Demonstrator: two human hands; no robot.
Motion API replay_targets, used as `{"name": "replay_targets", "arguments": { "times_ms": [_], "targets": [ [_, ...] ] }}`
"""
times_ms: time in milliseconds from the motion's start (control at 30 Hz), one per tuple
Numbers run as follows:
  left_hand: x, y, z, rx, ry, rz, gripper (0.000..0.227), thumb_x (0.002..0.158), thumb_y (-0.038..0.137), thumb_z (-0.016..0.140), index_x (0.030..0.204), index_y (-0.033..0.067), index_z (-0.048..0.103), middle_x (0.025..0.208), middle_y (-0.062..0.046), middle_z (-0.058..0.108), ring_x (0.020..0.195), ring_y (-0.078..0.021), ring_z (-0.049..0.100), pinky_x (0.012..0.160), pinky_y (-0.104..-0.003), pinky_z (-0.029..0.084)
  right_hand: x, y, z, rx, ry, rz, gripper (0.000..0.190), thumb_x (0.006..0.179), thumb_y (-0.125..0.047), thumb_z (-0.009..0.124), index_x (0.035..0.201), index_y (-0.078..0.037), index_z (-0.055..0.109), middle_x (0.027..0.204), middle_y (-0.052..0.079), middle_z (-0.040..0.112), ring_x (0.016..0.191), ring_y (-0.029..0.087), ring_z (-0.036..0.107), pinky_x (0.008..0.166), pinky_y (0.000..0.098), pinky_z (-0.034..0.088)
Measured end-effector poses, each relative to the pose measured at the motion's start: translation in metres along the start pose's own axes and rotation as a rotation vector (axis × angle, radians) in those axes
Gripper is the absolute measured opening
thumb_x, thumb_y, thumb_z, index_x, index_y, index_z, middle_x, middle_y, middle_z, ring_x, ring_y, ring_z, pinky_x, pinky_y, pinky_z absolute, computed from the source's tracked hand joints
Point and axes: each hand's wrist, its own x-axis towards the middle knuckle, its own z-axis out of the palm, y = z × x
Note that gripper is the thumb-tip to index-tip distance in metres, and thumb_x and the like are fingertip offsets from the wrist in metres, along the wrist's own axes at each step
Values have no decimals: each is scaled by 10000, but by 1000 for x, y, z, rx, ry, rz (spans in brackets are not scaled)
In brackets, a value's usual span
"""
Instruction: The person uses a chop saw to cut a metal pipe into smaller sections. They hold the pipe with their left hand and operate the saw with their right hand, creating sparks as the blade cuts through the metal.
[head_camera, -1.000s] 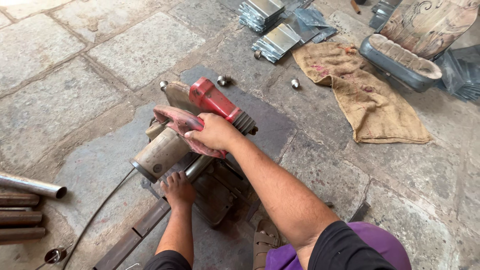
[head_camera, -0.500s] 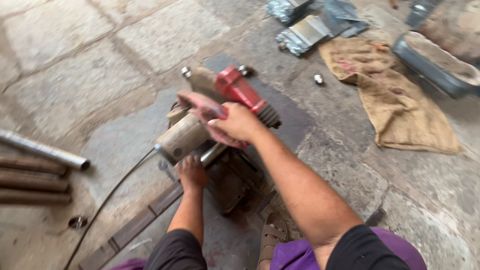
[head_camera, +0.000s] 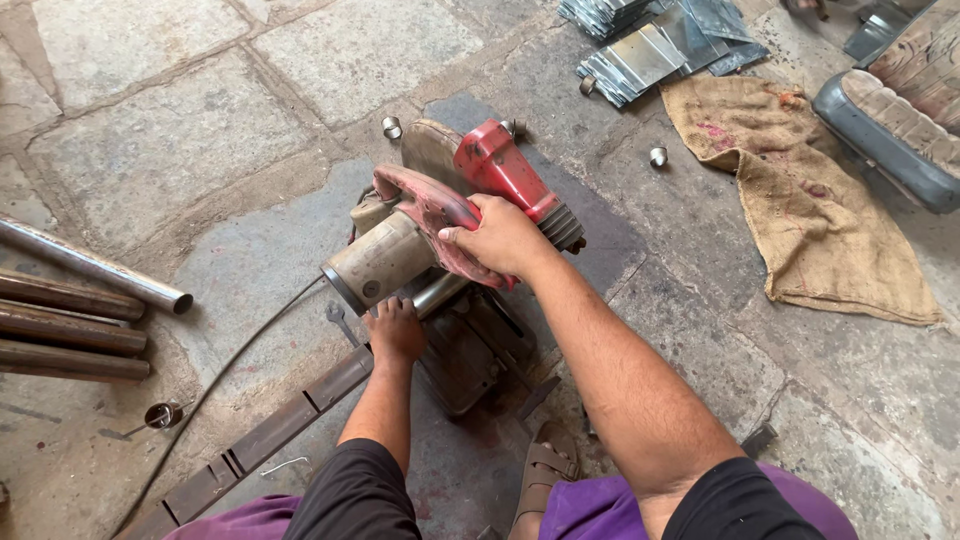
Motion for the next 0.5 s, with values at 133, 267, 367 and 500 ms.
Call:
{"name": "replay_targets", "arguments": {
  "times_ms": [133, 267, 367, 500],
  "targets": [
    [5, -1, 8, 12, 6, 6, 368, 902, 285, 614, 1223, 107, 628, 1276, -83, 583, 1307, -285, 495, 1107, -641, 350, 1, 0, 1, 32, -13, 30, 475, 805, -306, 809, 1172, -29, 691, 993, 136, 774, 881, 214, 759, 801, 360, 591],
    [5, 1, 7, 14, 22, 8, 401, 893, 280, 617, 1249, 96, 628, 1284, -81, 580, 1299, -281, 494, 1096, -633, 352, 0, -1, 0, 18, -13, 26, 463, 816, -308, 806, 1163, -23, 693, 988, 140, 772, 876, 219, 757, 801, 363, 589],
    [3, 2, 1, 29, 10, 12, 415, 898, 291, 616, 1263, 94, 627, 1292, -84, 578, 1301, -287, 490, 1098, -619, 352, -1, -1, 0, 2, -7, 53, 469, 814, -310, 808, 1168, -26, 689, 990, 140, 767, 874, 220, 754, 800, 366, 587],
    [2, 2, -5, 6, -24, 22, 469, 872, 352, 641, 1263, 94, 623, 1297, -84, 573, 1327, -295, 472, 1092, -599, 357, -2, -1, 1, 0, -2, 18, 451, 823, -300, 807, 1157, -18, 694, 971, 137, 770, 863, 214, 752, 793, 365, 587]
  ]
}}
